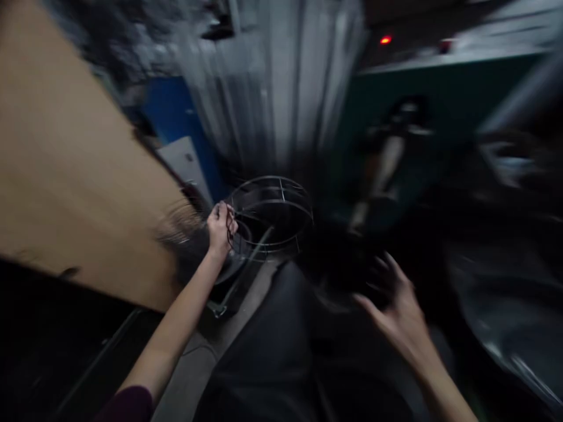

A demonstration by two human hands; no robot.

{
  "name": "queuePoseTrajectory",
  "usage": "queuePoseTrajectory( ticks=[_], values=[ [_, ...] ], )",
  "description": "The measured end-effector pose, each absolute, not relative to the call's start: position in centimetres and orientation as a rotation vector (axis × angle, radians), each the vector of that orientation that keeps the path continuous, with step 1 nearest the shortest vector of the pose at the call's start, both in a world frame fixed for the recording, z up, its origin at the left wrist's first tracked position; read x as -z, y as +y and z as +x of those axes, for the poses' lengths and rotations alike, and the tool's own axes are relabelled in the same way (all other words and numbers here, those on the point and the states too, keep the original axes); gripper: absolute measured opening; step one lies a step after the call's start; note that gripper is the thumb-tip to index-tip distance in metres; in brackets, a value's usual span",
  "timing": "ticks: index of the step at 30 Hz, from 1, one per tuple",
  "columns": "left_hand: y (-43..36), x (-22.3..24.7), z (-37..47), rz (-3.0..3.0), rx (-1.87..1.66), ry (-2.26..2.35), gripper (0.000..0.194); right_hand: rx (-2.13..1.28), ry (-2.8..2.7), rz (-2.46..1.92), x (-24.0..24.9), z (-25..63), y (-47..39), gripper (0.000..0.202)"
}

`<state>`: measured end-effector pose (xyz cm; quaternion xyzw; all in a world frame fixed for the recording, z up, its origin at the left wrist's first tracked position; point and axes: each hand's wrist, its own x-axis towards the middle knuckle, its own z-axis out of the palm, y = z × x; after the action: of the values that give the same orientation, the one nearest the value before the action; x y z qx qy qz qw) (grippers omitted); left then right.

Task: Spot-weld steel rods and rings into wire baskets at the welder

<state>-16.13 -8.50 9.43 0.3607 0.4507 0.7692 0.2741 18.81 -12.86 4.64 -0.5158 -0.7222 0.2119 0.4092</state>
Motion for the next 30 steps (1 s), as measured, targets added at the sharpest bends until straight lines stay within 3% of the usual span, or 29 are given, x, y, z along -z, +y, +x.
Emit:
queuePoseTrajectory(
  ticks=[2,5,9,13,15,17,19,21,26,30],
  values=[
    [-7.9,-5.4,-9.4,0.924,-1.852,1.125,0.047,-0.780,-1.764,-1.272,-5.0,20.5,-13.0,0.100],
    [-8.5,0.8,-3.4,0.942,-1.576,1.154,0.053,-0.839,-1.820,-1.407,-3.6,23.6,-12.8,0.088],
    [-9.1,7.1,-1.6,1.369,-1.011,1.359,0.053,-0.846,-1.910,-1.623,0.2,26.7,-15.7,0.084],
    [-10.4,7.4,-0.9,1.739,-0.822,1.267,0.047,-0.906,-1.974,-1.703,2.3,28.9,-17.4,0.082],
    [-11.2,6.4,-0.1,1.912,-0.738,1.126,0.059,-0.858,-1.983,-1.718,2.4,32.1,-16.0,0.066],
    [-11.6,6.0,0.8,2.109,-0.607,1.050,0.080,-0.658,-1.889,-1.990,2.6,36.6,-13.5,0.041],
    [-11.5,6.4,1.5,2.218,-0.541,1.109,0.093,-0.446,-1.707,-2.379,3.3,41.7,-10.9,0.034],
    [-11.2,7.2,2.0,2.208,-0.588,1.201,0.088,-0.449,-1.652,-2.549,4.7,45.8,-9.0,0.029],
    [-10.4,8.0,1.9,2.037,-0.656,1.219,0.051,-0.662,-1.793,-2.579,8.7,50.1,-8.1,0.022],
    [-10.5,8.6,0.8,1.993,-0.707,1.208,0.046,-0.564,-1.781,-2.528,9.6,51.2,-8.5,0.023]
  ],
)
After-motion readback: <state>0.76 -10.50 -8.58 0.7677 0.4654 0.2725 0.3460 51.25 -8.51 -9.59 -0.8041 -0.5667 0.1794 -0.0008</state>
